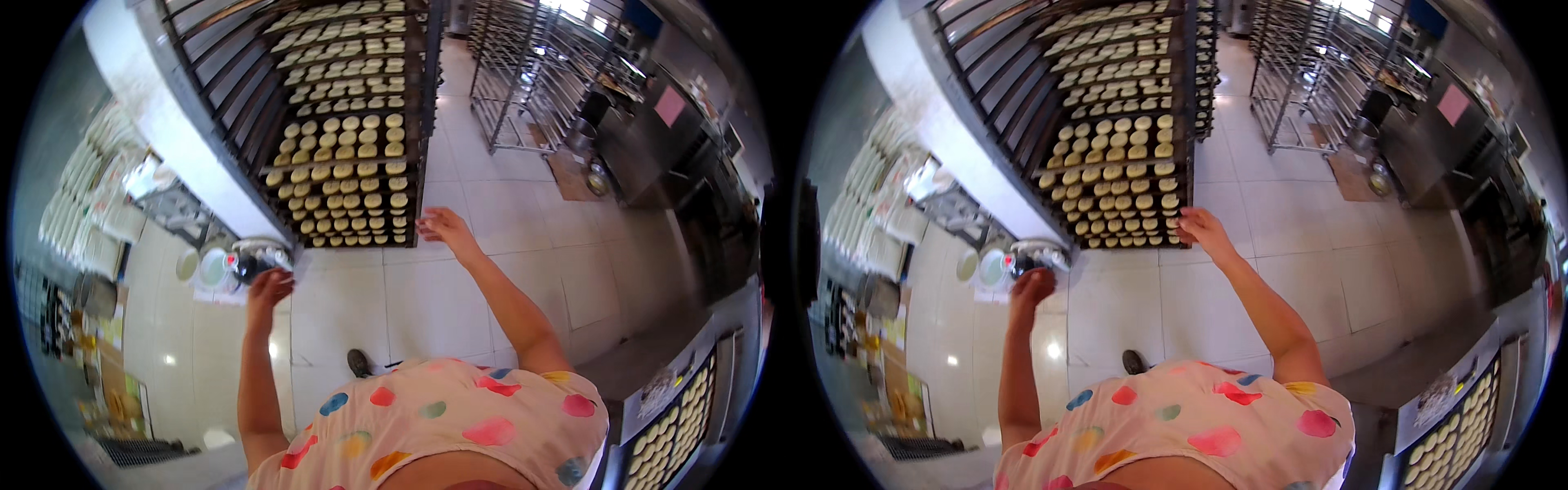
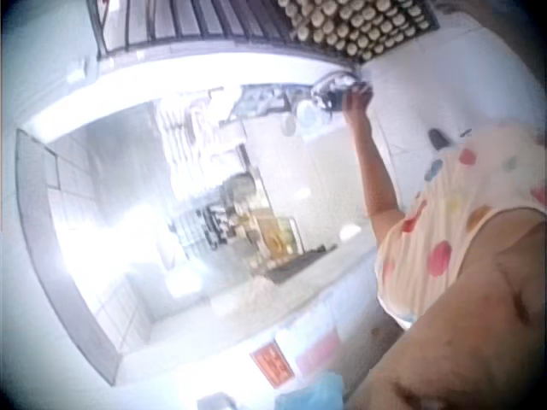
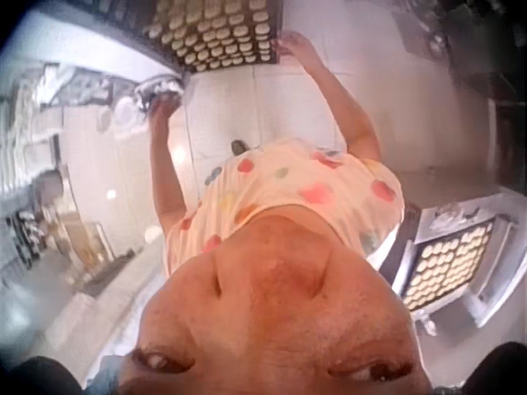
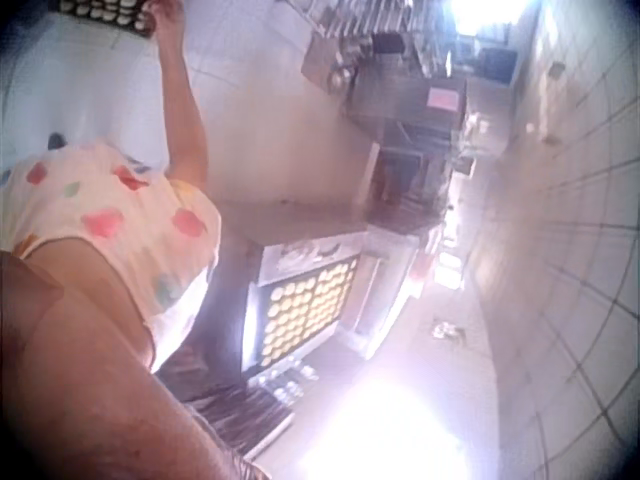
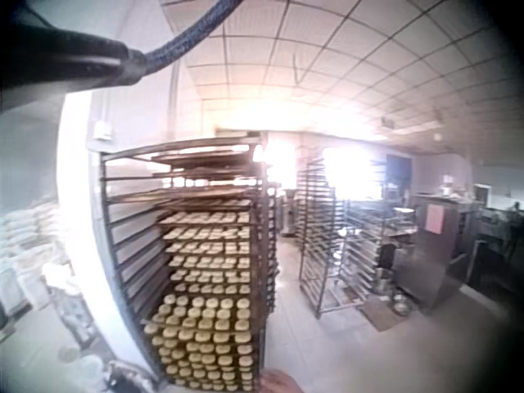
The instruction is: The person touches mooncakes on a tray, moves trays between a table and a storage rack, and handles dough in a large container.
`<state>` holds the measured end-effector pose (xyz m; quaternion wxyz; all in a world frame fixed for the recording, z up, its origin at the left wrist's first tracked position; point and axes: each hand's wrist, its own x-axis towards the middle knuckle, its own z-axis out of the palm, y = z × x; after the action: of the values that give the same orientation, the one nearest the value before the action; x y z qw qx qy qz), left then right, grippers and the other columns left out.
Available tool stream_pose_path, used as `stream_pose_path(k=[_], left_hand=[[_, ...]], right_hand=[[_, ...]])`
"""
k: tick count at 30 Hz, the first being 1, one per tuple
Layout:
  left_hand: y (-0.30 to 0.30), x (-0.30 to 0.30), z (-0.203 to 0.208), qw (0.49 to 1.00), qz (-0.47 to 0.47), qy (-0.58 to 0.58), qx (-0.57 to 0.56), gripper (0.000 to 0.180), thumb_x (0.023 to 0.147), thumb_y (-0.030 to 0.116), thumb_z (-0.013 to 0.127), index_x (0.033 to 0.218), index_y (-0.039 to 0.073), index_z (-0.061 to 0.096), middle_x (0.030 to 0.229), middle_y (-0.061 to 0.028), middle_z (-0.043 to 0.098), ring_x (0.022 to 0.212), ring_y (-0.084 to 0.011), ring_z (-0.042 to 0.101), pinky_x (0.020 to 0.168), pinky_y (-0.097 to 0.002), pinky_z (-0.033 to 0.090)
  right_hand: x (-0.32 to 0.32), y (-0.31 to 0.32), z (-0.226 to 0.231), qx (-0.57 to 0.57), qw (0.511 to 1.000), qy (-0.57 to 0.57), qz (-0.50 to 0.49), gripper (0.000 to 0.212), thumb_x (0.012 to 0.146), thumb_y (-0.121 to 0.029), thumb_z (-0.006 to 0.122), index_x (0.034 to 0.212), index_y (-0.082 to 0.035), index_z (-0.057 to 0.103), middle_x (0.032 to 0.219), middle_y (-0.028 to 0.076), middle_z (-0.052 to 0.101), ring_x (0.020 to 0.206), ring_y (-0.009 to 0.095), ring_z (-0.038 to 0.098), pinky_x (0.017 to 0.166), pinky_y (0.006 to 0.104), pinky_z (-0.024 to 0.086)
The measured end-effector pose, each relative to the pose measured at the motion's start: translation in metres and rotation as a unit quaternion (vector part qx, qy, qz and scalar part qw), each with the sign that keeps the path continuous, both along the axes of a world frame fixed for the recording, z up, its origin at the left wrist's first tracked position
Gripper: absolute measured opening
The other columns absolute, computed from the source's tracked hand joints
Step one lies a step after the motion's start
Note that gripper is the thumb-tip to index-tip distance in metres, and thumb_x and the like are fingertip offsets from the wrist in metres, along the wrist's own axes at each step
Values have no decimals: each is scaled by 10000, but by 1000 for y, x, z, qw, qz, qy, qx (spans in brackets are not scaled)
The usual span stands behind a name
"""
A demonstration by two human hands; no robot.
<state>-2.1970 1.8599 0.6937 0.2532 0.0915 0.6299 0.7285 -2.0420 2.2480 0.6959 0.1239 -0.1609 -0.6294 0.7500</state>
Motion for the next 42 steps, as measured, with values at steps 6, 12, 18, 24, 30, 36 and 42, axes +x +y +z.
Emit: stream_pose_path(k=[6,12,18,24,30,36,42], left_hand=[[4,-169,73,983,73,73,150,290,923,209,522,1117,-6,539,1012,-127,634,869,-190,638,760,-290,526],[54,-303,163,963,-35,149,220,363,940,240,483,1195,-18,476,1107,-138,587,1016,-224,583,899,-341,470],[137,-401,245,934,-120,86,325,580,910,383,503,1288,-28,348,1282,-243,426,1198,-335,444,1019,-442,377],[192,-457,299,893,-96,40,437,802,842,479,572,1330,-46,211,1325,-296,315,1249,-415,345,1038,-543,322],[215,-494,323,886,-93,106,441,746,817,432,597,1281,-45,260,1268,-266,375,1189,-406,413,993,-535,398],[220,-505,327,885,-23,117,450,655,809,286,619,1264,-31,270,1268,-249,372,1216,-393,390,1006,-551,379],[205,-490,346,870,-66,64,484,493,827,141,534,1185,-103,298,1232,-274,353,1207,-422,369,1018,-566,371]], right_hand=[[-126,6,114,9,991,127,-35,540,859,-193,590,1286,15,333,1173,154,533,991,228,588,823,323,499],[-229,20,221,6,974,225,-40,781,813,-263,646,1345,98,201,1251,213,445,1108,272,524,928,358,450],[-319,59,294,21,966,253,-48,920,778,-353,674,1336,134,127,1316,319,299,1233,360,385,1037,391,369],[-384,100,325,-80,914,391,-66,801,719,-297,748,1273,34,274,1271,258,310,1156,369,435,975,465,434],[-405,113,341,-77,908,404,-85,592,747,-311,721,1169,-22,423,1154,187,453,1118,331,474,965,450,439],[-415,111,346,-64,898,417,-121,660,762,-366,707,1225,-20,389,1170,193,442,1124,332,476,952,455,452],[-404,96,370,-120,902,393,-137,450,773,-130,606,1132,44,398,1127,216,481,1065,421,496,881,537,494]])
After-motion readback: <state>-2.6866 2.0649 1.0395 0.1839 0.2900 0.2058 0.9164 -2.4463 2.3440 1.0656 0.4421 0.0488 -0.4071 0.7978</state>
